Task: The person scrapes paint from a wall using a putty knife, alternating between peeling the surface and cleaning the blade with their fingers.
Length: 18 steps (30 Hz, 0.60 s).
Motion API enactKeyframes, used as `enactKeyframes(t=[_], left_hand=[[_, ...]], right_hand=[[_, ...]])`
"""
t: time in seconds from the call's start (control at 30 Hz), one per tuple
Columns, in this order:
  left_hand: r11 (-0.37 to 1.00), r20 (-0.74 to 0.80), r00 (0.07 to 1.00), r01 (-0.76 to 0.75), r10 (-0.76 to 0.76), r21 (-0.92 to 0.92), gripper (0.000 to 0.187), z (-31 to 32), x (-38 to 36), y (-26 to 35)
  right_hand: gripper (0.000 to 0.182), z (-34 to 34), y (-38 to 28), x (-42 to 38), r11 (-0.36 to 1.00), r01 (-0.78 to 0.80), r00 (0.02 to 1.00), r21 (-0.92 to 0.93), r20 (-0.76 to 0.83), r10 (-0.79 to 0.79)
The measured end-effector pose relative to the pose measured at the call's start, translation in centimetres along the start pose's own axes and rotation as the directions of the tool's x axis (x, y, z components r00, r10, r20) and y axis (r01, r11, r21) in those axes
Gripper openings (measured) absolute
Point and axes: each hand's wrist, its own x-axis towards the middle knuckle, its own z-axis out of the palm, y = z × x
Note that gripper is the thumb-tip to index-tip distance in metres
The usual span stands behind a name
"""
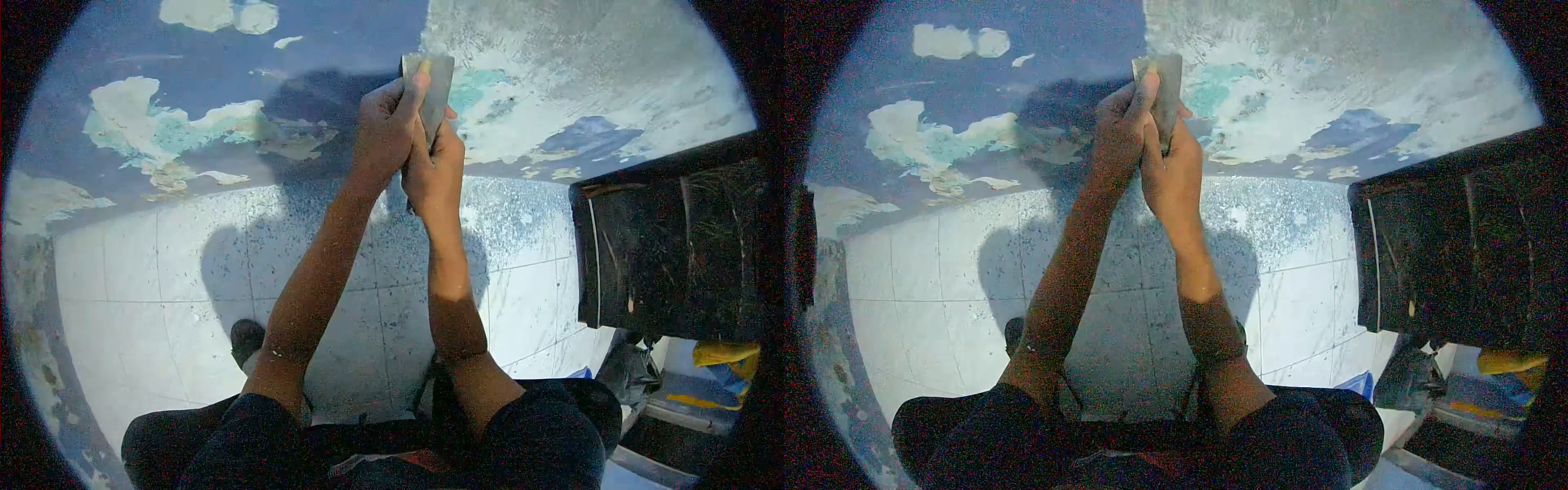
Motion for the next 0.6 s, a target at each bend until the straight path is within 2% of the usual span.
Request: enactKeyframes(t=[0.03, 0.1, 0.13, 0.17, 0.2, 0.23, 0.27, 0.3, 0.37, 0.43, 0.6], left_hand=[[1.0, -0.005, 1.0, -0.008, 0.008, -0.001, 0.046, -0.2, 0.1, 0.2], [0.989, 0.003, 0.997, 0.078, -0.079, 0.127, 0.047, -0.7, 0.0, 0.1], [0.989, 0.001, 0.997, 0.076, -0.077, 0.128, 0.047, -0.9, -0.1, -0.8], [0.961, 0.022, 0.988, -0.151, 0.15, 0.234, 0.047, -0.8, -0.3, -2.0], [0.871, 0.069, 0.929, -0.366, 0.365, 0.326, 0.048, -0.8, -0.3, -3.2], [0.872, 0.071, 0.928, -0.368, 0.366, 0.323, 0.048, -0.6, -0.5, -2.9], [0.953, 0.1, 0.984, -0.168, 0.147, 0.252, 0.049, -0.4, -0.8, -2.5], [0.981, 0.145, 0.986, 0.051, -0.079, 0.189, 0.049, -0.2, -1.0, -2.4], [0.989, 0.133, 0.985, 0.093, -0.108, 0.119, 0.049, 0.3, -1.0, -3.7], [0.99, 0.125, 0.982, 0.133, -0.138, 0.053, 0.05, 0.8, -0.9, -4.4], [0.977, 0.1, 0.99, 0.082, -0.103, 0.195, 0.047, 0.2, -1.2, -4.0]], right_hand=[[0.031, 0.3, -0.1, -0.1, 0.999, 0.004, 1.0, 0.038, -0.015, -0.003], [0.03, 0.6, -0.1, -0.6, 0.997, 0.01, 1.0, 0.077, -0.023, -0.008], [0.03, 0.4, 0.0, -0.9, 0.995, -0.042, 0.999, 0.094, -0.015, 0.043], [0.032, 0.1, 0.2, -1.2, 0.99, -0.094, 0.995, 0.109, -0.009, 0.096], [0.032, -0.1, 1.0, -1.6, 0.99, -0.094, 0.995, 0.107, -0.012, 0.096], [0.03, -0.4, 1.7, -1.9, 0.985, -0.147, 0.988, 0.094, -0.023, 0.15], [0.029, -0.7, 2.4, -2.1, 0.976, -0.201, 0.978, 0.08, -0.036, 0.205], [0.029, -0.9, 3.0, -2.2, 0.976, -0.202, 0.978, 0.077, -0.04, 0.205], [0.027, -1.4, 3.3, -2.5, 0.962, -0.237, 0.97, 0.133, -0.02, 0.242], [0.027, -1.7, 3.2, -2.5, 0.97, -0.225, 0.973, 0.096, -0.025, 0.228], [0.025, -1.4, 3.5, -2.6, 0.975, -0.195, 0.979, 0.104, -0.033, 0.2]])
